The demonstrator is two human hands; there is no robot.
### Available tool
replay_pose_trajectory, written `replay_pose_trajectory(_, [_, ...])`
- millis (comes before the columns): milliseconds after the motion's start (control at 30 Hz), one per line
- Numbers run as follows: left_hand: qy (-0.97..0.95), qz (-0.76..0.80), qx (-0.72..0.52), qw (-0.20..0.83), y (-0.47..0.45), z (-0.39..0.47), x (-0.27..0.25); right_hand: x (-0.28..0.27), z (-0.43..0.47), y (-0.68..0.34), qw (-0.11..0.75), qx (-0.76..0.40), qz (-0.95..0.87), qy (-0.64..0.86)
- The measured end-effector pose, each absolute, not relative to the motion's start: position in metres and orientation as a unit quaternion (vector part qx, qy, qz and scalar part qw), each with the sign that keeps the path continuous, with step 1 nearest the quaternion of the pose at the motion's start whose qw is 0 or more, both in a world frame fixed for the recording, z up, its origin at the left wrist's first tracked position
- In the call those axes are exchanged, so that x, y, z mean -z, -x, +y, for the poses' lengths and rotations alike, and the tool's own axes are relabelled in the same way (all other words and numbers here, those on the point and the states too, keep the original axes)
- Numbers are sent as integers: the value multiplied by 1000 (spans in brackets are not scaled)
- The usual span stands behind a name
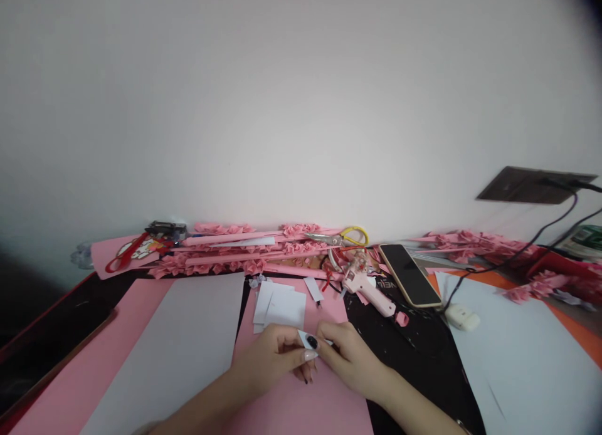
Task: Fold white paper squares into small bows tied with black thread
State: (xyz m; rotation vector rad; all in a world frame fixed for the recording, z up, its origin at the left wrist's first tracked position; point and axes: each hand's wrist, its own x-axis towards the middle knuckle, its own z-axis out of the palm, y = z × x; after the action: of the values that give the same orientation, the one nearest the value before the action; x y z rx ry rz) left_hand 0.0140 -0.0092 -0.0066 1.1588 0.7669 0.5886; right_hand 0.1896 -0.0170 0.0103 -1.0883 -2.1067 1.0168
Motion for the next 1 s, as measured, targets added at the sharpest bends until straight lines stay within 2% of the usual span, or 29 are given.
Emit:
replay_pose_trajectory(300, [-520, 341, -274, 734, -15, -11, 7, -9, -18, -189, 297, -347, -785, 418])
replay_pose_trajectory(500, [-536, 364, -298, 701, -14, -11, 9, -6, -18, -189, 325, -347, -767, 432])
replay_pose_trajectory(800, [-430, 372, -299, 766, -10, -8, -3, 3, -15, -198, 339, -251, -799, 428])
replay_pose_trajectory(1000, [-449, 408, -296, 738, -12, -6, -3, 1, -15, -197, 335, -228, -831, 382])
